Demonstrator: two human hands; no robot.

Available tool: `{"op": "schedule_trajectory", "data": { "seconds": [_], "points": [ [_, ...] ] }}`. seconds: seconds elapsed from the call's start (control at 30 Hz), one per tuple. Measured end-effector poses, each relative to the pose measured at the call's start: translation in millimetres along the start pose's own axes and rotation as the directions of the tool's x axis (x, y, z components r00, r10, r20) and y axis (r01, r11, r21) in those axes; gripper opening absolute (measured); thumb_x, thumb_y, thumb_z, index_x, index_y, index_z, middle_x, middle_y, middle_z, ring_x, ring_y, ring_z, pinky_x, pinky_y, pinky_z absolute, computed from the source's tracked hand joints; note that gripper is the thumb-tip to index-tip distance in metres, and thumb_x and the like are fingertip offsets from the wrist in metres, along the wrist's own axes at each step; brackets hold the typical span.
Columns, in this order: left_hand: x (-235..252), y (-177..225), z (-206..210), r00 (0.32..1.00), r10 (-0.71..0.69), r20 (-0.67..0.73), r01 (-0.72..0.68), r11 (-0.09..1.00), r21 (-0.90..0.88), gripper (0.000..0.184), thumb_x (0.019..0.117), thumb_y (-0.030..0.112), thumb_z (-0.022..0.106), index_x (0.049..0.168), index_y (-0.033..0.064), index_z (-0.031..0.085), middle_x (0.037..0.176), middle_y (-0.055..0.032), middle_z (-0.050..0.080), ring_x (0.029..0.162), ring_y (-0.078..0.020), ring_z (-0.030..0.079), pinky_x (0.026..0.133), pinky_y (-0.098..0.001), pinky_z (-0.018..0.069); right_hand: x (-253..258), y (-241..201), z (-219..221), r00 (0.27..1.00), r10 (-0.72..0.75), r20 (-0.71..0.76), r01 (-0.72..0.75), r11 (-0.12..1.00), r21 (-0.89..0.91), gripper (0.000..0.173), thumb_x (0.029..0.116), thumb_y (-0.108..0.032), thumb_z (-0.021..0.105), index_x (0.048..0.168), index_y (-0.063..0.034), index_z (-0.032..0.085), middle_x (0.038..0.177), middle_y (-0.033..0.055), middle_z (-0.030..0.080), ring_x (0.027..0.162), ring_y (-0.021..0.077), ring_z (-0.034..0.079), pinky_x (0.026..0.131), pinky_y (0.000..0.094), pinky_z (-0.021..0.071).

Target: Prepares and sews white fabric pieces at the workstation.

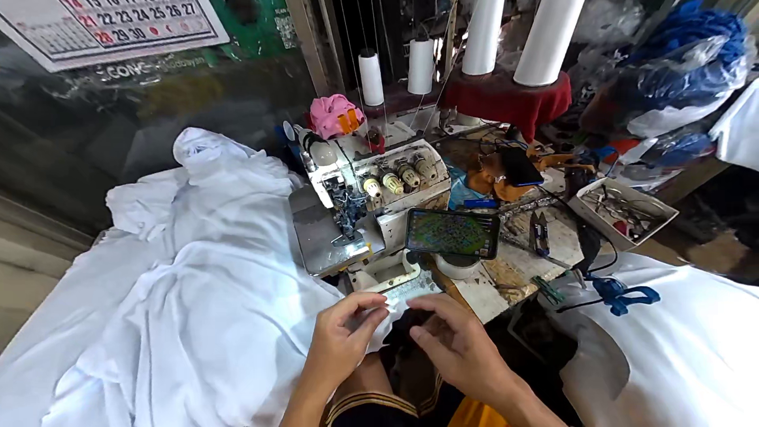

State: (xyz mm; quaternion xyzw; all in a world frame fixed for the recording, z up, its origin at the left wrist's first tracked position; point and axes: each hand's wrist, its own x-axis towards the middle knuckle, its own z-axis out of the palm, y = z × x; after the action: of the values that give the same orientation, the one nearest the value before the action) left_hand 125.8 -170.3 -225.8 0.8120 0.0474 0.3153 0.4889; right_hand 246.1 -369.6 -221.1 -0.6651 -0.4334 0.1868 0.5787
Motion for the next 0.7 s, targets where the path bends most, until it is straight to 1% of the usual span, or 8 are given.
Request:
{"op": "schedule_trajectory", "data": {
  "seconds": [0.07,0.13,0.2,0.43,0.53,0.6,0.67,0.7],
  "points": [
    [3,16,-1,0.996,0.078,0.054,-0.079,0.996,0.028,0.016,0.0968,0.019,0.072,0.11,0.0111,0.076,0.104,0.0005,0.077,0.095,-0.0139,0.074,0.086,-0.0333,0.0642,15,-4,4,0.998,0.02,0.059,-0.02,1.0,-0.003,0.045,0.0979,-0.031,0.069,0.139,-0.014,0.063,0.128,0.0032,0.065,0.081,0.0079,0.067,0.069,0.0262,0.0613],
    [3,27,-3,0.992,0.112,0.062,-0.119,0.986,0.12,0.014,0.0975,0.022,0.071,0.107,0.0158,0.078,0.103,0.0052,0.076,0.096,-0.011,0.073,0.088,-0.033,0.0635,21,-2,7,0.99,0.094,0.107,-0.101,0.993,0.059,0.031,0.097,-0.035,0.071,0.117,-0.0116,0.072,0.099,0.0008,0.073,0.072,0.0096,0.069,0.065,0.0285,0.0608],
    [6,27,-4,0.993,0.107,0.049,-0.115,0.974,0.194,0.013,0.0976,0.025,0.071,0.105,0.0182,0.078,0.1,0.0082,0.076,0.095,-0.0085,0.072,0.088,-0.032,0.0624,20,-2,8,0.982,0.148,0.121,-0.16,0.982,0.096,0.026,0.0983,-0.034,0.069,0.097,-0.0087,0.071,0.081,0.001,0.071,0.065,0.0103,0.068,0.059,0.0276,0.0591],
    [1,27,13,0.997,0.053,0.052,-0.063,0.971,0.23,0.012,0.098,0.026,0.071,0.103,0.017,0.077,0.1,0.0073,0.073,0.095,-0.0062,0.07,0.084,-0.027,0.0622,1,-4,6,0.985,0.157,0.077,-0.17,0.965,0.202,0.021,0.1005,-0.026,0.068,0.11,-0.0077,0.067,0.088,0.0026,0.073,0.062,0.0143,0.07,0.053,0.0285,0.0613],
    [5,32,15,0.996,0.077,0.044,-0.086,0.962,0.258,0.012,0.0972,0.028,0.072,0.103,0.0188,0.078,0.101,0.008,0.073,0.096,-0.006,0.07,0.085,-0.0272,0.0618,-2,-3,4,0.991,0.128,0.045,-0.135,0.971,0.198,0.021,0.1018,-0.028,0.066,0.108,-0.0074,0.067,0.087,0.0031,0.072,0.061,0.0138,0.069,0.053,0.0283,0.0608],
    [6,36,15,0.995,0.088,0.046,-0.097,0.957,0.274,0.01,0.0973,0.027,0.071,0.101,0.0199,0.078,0.101,0.0081,0.073,0.098,-0.0068,0.069,0.087,-0.0287,0.061,-2,2,5,0.997,0.073,-0.004,-0.072,0.987,0.144,0.022,0.101,-0.029,0.067,0.105,-0.0077,0.069,0.093,0.0033,0.069,0.065,0.0127,0.067,0.056,0.0274,0.0608],
    [6,40,14,0.995,0.074,0.061,-0.089,0.95,0.3,0.01,0.0988,0.028,0.068,0.101,0.0203,0.076,0.105,0.0077,0.071,0.104,-0.008,0.067,0.09,-0.0307,0.0595,-1,8,6,0.999,0.023,-0.047,-0.019,0.996,0.087,0.023,0.0999,-0.032,0.068,0.101,-0.0088,0.072,0.098,0.0042,0.067,0.065,0.0113,0.064,0.056,0.0262,0.0594],
    [6,41,13,0.995,0.066,0.073,-0.085,0.948,0.306,0.011,0.1001,0.028,0.066,0.102,0.0201,0.075,0.108,0.0072,0.071,0.108,-0.0091,0.066,0.093,-0.0319,0.0588,-1,9,6,0.998,0.01,-0.06,-0.005,0.997,0.078,0.024,0.0999,-0.032,0.068,0.098,-0.009,0.072,0.094,0.0038,0.066,0.064,0.011,0.063,0.055,0.0259,0.0583]
  ]
}}
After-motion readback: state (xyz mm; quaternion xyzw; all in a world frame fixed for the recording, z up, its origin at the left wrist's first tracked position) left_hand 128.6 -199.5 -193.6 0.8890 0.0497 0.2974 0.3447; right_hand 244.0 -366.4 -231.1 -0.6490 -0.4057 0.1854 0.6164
